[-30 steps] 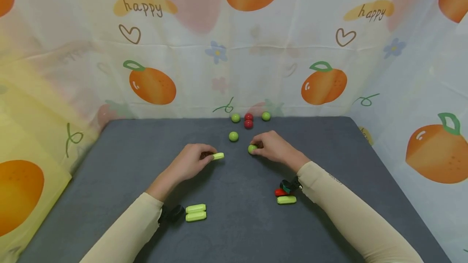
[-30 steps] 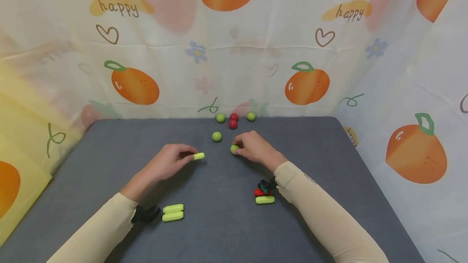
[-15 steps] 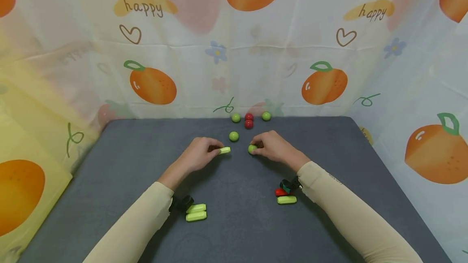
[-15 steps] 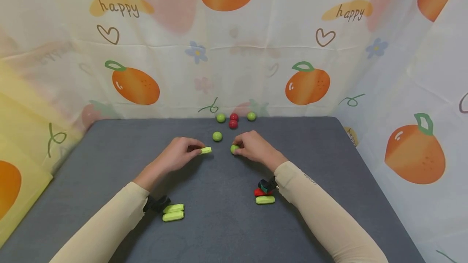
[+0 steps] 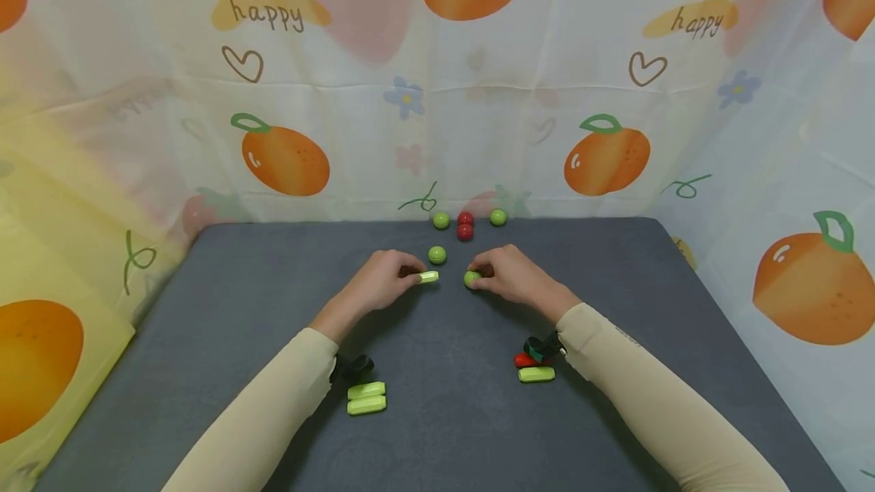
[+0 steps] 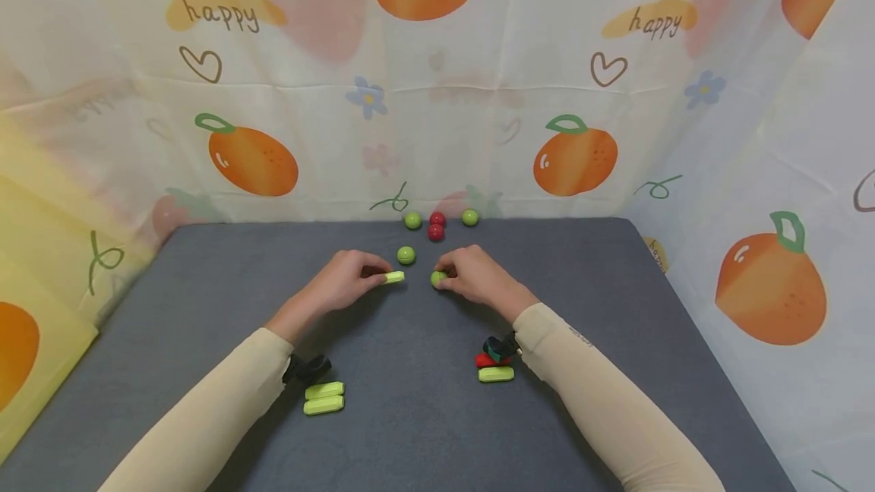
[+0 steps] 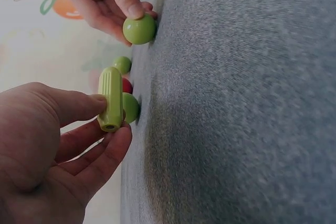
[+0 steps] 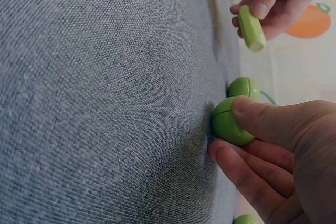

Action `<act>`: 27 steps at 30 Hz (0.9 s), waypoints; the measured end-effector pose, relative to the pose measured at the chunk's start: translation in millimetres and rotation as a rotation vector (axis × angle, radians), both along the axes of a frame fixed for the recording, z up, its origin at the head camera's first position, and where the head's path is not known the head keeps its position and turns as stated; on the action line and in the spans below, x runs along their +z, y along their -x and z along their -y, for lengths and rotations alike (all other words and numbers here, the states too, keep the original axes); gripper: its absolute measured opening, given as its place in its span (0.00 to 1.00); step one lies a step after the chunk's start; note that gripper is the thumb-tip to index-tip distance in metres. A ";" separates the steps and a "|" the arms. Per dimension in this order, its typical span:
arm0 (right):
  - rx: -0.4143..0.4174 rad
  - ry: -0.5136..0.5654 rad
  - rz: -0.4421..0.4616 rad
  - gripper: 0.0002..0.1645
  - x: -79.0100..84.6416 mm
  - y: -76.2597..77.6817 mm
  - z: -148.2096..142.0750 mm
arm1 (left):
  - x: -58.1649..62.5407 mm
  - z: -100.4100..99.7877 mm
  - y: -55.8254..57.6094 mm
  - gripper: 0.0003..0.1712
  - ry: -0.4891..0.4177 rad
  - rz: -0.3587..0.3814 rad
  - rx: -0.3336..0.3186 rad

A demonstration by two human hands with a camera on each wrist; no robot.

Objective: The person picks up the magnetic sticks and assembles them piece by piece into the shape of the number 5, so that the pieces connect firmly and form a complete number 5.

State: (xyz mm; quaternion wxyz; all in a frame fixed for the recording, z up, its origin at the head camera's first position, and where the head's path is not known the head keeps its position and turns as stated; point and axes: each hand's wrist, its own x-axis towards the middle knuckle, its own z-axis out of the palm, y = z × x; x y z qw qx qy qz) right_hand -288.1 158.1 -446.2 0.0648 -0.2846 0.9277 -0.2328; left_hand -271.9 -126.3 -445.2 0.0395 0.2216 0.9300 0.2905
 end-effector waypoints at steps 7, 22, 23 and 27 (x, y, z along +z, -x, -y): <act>-0.005 -0.014 -0.008 0.17 -0.9 -0.5 -0.7 | -3.5 -12.3 8.3 0.10 0.005 0.005 -0.032; 0.012 0.008 -0.004 0.16 -1.5 -1.0 -1.6 | -8.0 -38.8 14.6 0.09 0.064 -0.014 -0.081; 0.013 0.011 -0.005 0.16 -1.5 -1.0 -1.7 | -8.2 -40.4 14.8 0.09 0.066 -0.015 -0.084; 0.013 0.017 -0.014 0.15 -2.3 -0.1 -1.6 | -9.5 -45.4 15.5 0.08 0.069 -0.021 -0.084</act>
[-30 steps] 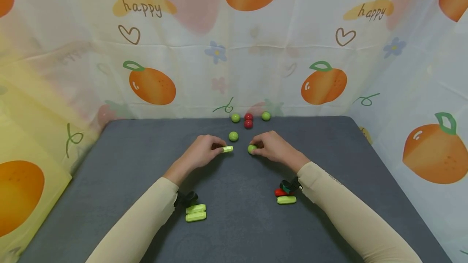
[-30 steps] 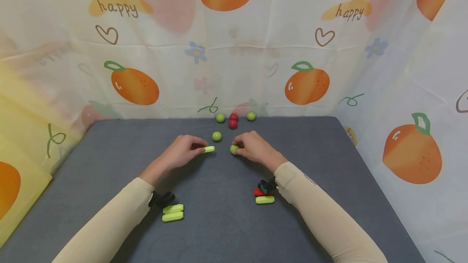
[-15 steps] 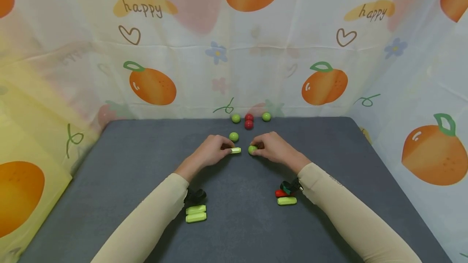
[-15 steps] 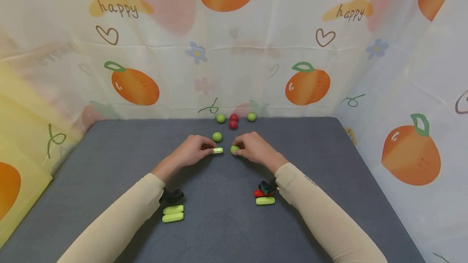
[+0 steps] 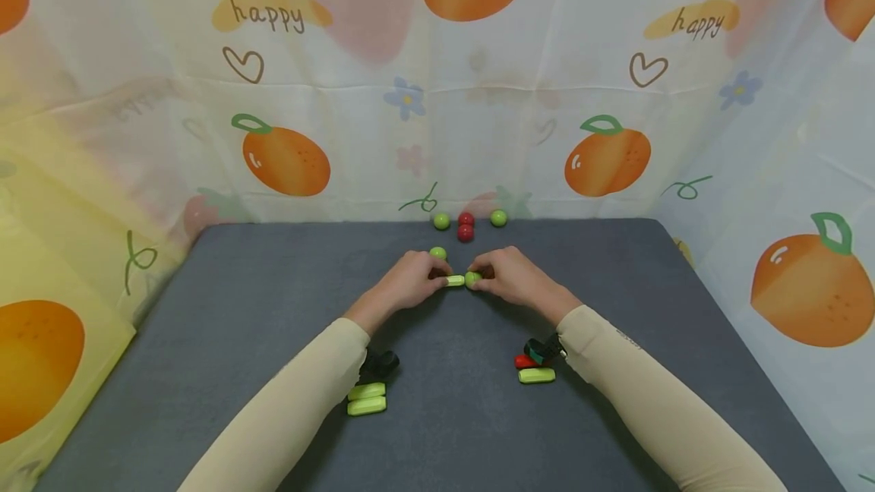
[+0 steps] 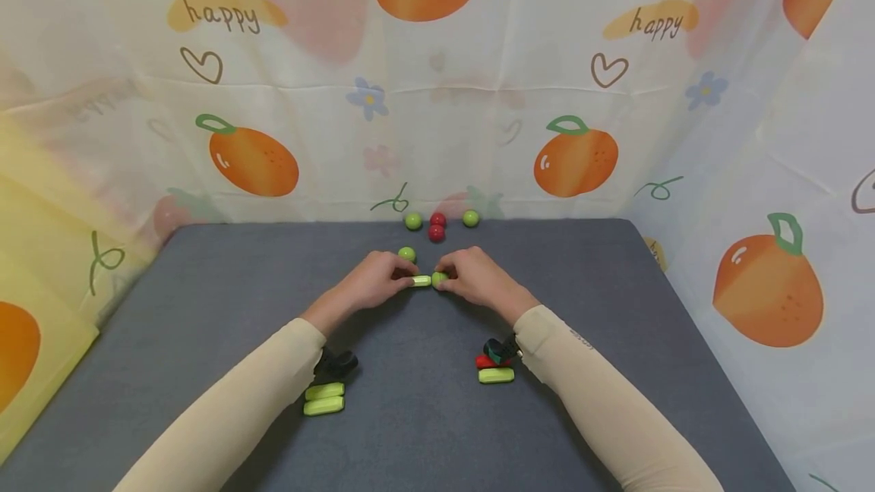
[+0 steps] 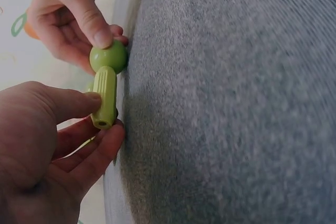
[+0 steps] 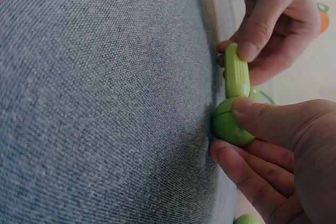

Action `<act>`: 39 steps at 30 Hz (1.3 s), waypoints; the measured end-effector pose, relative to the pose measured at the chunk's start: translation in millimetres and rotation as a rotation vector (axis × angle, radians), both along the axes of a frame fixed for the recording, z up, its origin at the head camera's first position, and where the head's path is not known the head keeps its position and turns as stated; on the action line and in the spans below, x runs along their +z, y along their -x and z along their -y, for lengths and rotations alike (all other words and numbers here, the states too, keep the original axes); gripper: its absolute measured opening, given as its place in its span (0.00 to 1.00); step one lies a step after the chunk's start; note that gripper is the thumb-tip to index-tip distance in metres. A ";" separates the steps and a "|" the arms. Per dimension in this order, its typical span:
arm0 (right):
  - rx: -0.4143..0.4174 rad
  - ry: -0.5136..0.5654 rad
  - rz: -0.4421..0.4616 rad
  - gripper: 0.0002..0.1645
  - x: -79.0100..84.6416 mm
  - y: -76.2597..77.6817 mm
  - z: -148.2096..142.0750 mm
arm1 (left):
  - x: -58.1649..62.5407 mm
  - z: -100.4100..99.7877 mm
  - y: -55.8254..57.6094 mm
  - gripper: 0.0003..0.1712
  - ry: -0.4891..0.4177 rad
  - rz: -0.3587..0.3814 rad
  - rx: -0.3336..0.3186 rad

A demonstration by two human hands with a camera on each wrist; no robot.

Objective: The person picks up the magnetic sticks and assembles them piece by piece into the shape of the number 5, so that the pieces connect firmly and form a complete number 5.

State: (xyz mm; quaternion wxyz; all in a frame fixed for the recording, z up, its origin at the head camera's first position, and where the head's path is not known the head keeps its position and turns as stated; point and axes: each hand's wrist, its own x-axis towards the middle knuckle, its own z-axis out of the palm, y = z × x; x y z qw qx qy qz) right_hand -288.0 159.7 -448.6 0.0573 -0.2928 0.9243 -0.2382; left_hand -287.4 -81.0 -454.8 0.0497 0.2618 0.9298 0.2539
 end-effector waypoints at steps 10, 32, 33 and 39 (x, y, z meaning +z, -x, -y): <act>-0.005 0.003 -0.006 0.15 -1.1 0.5 -0.3 | -2.6 -3.0 2.2 0.09 -0.003 0.017 0.002; -0.010 0.001 -0.008 0.15 -0.6 -0.4 0.0 | 20.1 13.9 8.0 0.14 -0.053 0.013 0.038; -0.012 -0.001 -0.007 0.15 -0.7 -0.4 -0.1 | 22.0 15.3 9.5 0.14 -0.057 0.009 0.045; -0.014 -0.006 -0.004 0.16 -0.9 -1.2 0.1 | 27.9 18.1 20.3 0.20 -0.026 0.006 0.060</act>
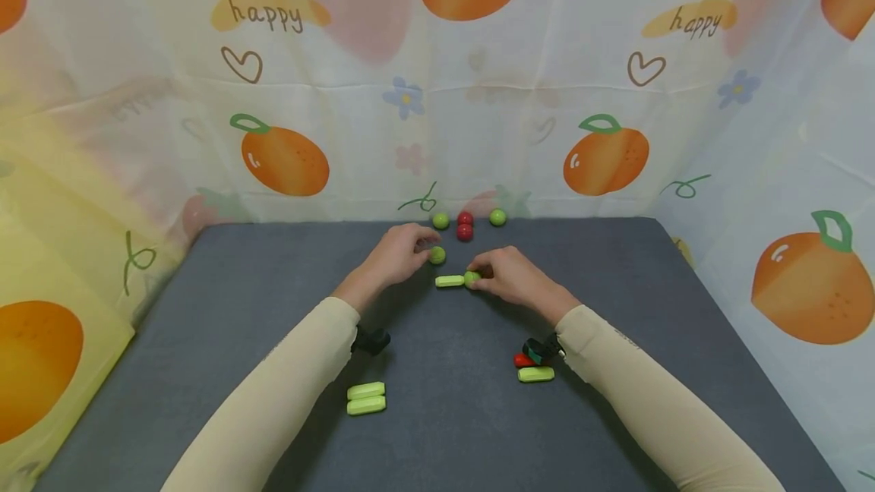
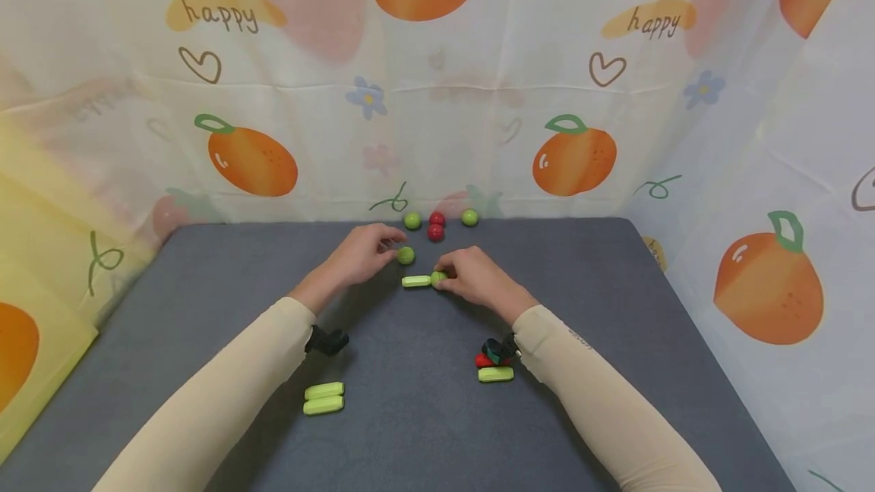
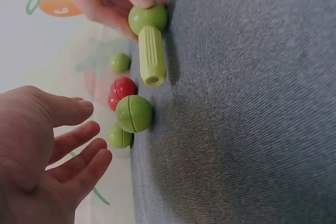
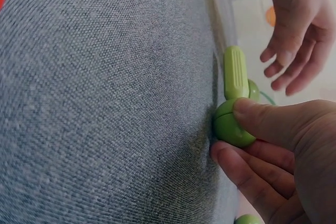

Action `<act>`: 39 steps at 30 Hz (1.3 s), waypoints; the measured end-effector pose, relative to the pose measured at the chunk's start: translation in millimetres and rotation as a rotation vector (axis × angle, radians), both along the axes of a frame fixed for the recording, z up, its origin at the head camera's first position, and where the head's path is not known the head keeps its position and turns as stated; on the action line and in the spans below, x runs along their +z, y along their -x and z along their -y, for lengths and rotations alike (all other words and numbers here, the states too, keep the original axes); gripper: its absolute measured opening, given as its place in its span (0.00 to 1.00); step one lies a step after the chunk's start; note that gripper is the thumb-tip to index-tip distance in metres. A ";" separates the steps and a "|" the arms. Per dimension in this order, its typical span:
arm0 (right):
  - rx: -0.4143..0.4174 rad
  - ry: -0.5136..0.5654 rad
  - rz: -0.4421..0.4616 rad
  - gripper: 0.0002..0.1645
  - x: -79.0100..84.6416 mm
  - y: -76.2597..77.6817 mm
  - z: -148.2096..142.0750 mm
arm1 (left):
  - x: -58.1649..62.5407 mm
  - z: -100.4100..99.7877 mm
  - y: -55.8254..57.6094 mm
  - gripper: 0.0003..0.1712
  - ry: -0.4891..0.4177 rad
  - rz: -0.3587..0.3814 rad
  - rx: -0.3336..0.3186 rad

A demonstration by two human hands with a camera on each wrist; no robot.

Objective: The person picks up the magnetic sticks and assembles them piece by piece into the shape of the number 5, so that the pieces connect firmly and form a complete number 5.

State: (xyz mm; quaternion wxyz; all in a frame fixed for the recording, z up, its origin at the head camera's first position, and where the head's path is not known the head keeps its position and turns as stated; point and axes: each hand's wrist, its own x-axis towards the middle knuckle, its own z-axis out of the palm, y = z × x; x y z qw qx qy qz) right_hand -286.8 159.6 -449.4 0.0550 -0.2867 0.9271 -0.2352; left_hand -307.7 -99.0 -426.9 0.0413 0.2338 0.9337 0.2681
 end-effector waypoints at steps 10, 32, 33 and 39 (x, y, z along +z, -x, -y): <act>0.000 -0.002 0.002 0.15 2.7 -1.9 2.0 | -12.3 -8.8 15.5 0.22 0.079 0.006 -0.044; 0.006 0.013 -0.001 0.14 1.5 -1.2 -0.5 | -18.8 -2.6 16.7 0.20 0.094 0.016 -0.007; 0.008 0.013 0.000 0.14 1.4 -1.5 -0.3 | -19.3 -1.4 17.2 0.22 0.093 0.019 -0.007; 0.008 0.011 -0.007 0.14 -0.3 -2.1 -0.4 | -14.2 8.3 16.4 0.22 0.044 0.017 0.034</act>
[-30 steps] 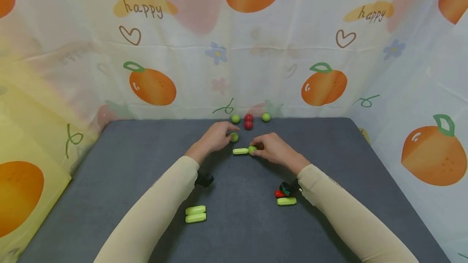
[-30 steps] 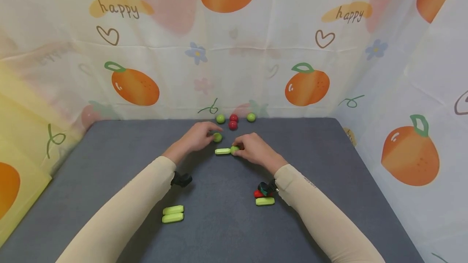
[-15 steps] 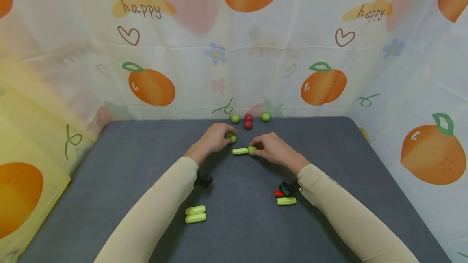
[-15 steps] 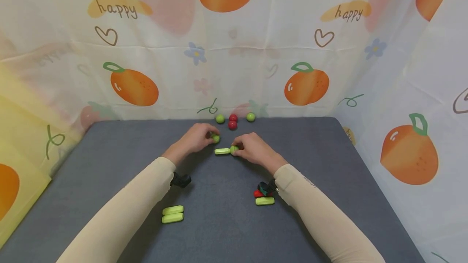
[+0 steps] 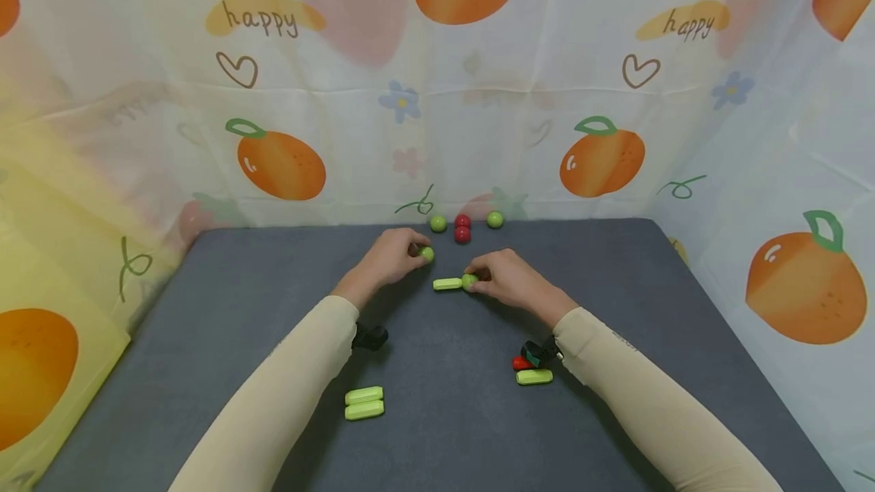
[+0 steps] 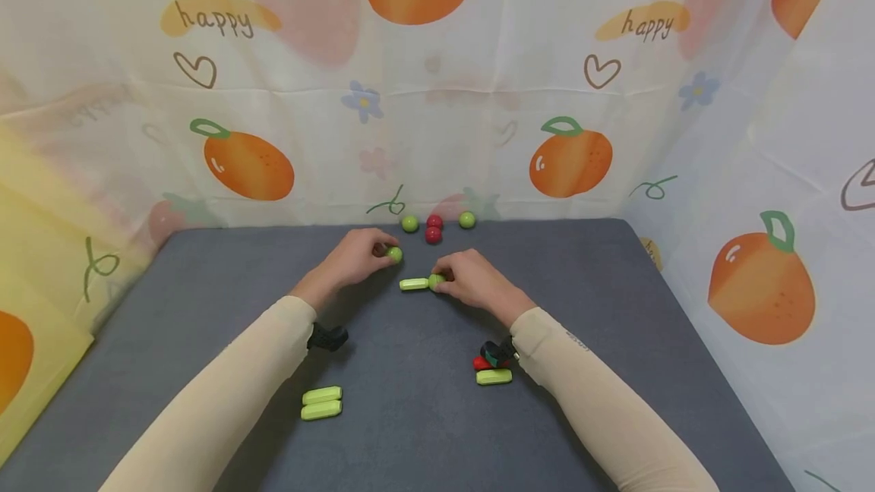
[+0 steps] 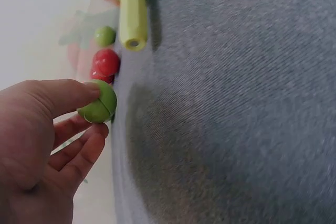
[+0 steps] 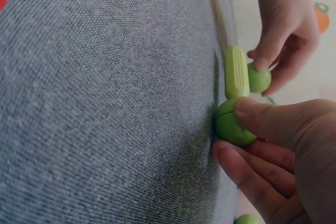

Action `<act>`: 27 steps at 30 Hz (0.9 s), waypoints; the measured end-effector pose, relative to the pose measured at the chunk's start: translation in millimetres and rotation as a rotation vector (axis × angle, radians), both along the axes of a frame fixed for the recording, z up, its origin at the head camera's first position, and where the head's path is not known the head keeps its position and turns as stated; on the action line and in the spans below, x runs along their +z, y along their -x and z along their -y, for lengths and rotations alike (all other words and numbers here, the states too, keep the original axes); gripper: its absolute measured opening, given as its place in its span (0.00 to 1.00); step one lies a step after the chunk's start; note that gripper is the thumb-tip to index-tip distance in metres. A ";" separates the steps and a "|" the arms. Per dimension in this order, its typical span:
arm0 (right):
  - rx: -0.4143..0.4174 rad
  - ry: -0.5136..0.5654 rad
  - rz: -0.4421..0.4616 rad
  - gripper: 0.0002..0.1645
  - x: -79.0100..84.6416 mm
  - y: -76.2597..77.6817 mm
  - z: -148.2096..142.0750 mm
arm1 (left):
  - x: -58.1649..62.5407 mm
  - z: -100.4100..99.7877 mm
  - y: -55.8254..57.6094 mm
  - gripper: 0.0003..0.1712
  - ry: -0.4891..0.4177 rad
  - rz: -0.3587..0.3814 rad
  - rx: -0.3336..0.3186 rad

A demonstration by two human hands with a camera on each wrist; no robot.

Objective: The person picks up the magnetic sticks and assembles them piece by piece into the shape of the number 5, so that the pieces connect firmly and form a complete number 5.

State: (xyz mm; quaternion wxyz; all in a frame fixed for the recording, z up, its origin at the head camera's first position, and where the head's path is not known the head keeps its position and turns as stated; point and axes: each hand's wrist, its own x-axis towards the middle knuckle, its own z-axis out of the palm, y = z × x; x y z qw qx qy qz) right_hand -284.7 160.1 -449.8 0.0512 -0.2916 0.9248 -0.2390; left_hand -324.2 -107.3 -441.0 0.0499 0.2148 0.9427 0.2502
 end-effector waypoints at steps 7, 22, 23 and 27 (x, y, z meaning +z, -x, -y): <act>-0.002 -0.001 0.006 0.15 -0.5 0.5 -1.4 | 2.1 13.2 -6.6 0.19 -0.115 0.004 0.043; -0.010 -0.004 0.004 0.15 -2.2 -0.9 -1.8 | -6.6 27.7 -34.3 0.15 -0.222 0.035 0.060; -0.009 -0.003 0.005 0.15 -2.0 -1.1 -1.9 | -7.0 28.5 -35.9 0.14 -0.231 0.042 0.064; 0.002 0.008 0.001 0.15 -0.8 -1.0 -1.7 | -6.4 31.6 -42.7 0.13 -0.253 0.058 0.071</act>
